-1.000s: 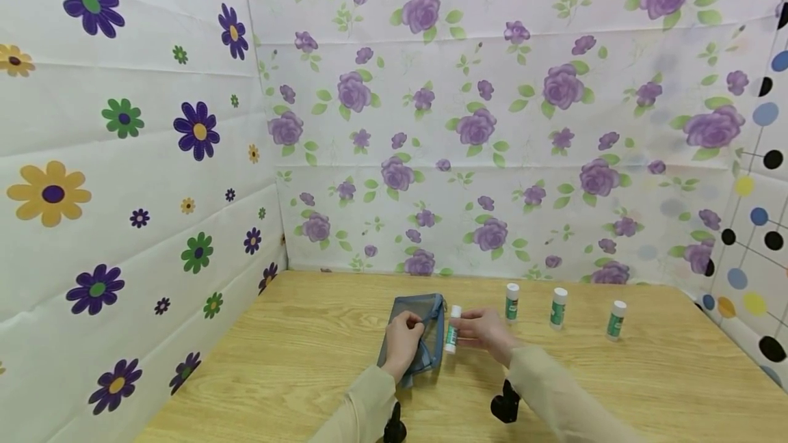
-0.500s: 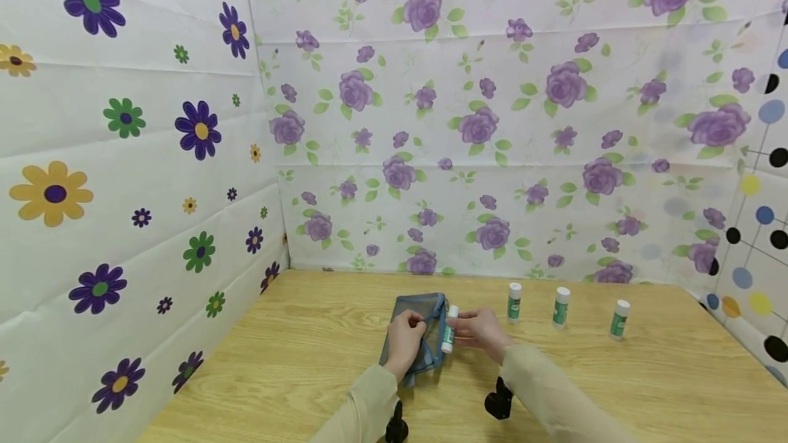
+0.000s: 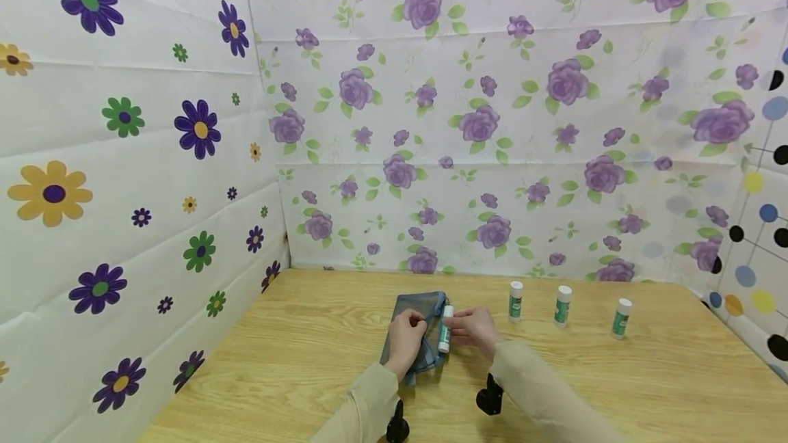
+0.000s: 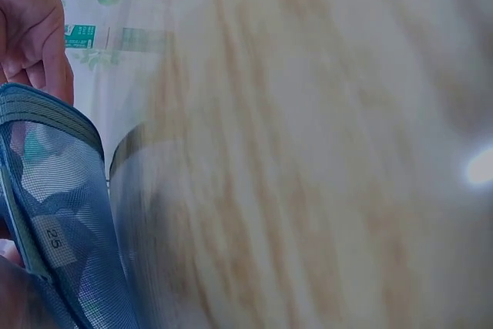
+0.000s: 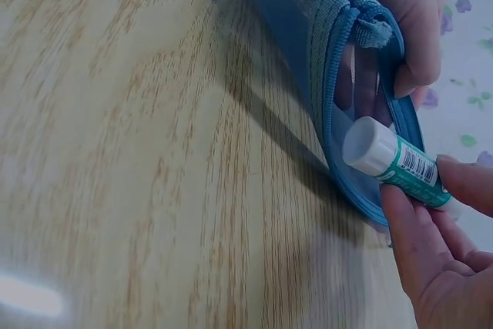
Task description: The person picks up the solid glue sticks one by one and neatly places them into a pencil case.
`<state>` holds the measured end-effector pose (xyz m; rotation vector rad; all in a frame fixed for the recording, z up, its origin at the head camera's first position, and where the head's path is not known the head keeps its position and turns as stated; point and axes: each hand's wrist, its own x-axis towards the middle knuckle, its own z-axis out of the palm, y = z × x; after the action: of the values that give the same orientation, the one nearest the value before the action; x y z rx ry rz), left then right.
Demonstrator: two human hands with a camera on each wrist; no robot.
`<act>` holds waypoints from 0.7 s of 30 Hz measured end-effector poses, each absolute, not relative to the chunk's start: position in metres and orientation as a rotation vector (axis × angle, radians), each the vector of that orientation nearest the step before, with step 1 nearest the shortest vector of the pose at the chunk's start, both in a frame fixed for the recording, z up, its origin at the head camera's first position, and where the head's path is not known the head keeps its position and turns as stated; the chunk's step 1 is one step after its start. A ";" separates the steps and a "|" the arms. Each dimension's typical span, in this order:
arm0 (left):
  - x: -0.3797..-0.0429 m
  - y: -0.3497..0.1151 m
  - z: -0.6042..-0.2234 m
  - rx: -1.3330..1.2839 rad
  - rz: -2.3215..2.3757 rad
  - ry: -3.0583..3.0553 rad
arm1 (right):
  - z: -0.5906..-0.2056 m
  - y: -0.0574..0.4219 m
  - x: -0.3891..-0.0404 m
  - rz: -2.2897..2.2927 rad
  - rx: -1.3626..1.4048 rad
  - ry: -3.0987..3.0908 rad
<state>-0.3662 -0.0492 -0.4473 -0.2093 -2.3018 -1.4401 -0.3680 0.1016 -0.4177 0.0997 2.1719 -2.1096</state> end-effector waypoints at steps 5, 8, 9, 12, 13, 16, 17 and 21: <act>-0.367 -0.049 -0.446 -0.200 -1.451 -2.311 | -0.418 0.099 -0.370 -2.102 0.123 2.183; -0.368 -0.050 -0.446 -0.190 -1.451 -2.320 | -0.419 0.097 -0.371 -2.098 0.131 2.183; -0.368 -0.050 -0.446 -0.188 -1.447 -2.322 | -0.419 0.096 -0.372 -2.097 0.135 2.182; -0.368 -0.050 -0.446 -0.182 -1.443 -2.329 | -0.420 0.093 -0.373 -2.102 0.157 2.184; -0.368 -0.050 -0.446 -0.180 -1.441 -2.329 | -0.421 0.092 -0.374 -2.105 0.172 2.187; -0.368 -0.049 -0.446 -0.176 -1.436 -2.332 | -0.422 0.089 -0.376 -2.087 0.196 2.230; -0.368 -0.049 -0.446 -0.176 -1.436 -2.331 | -0.423 0.088 -0.377 -2.084 0.207 2.242; -0.367 -0.049 -0.446 -0.182 -1.446 -2.334 | -0.427 0.086 -0.379 -2.037 0.200 2.326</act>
<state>-0.3674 -0.0486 -0.4456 -0.1818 -2.3342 -1.4465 -0.3792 0.0857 -0.4269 0.1996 2.3260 -2.0372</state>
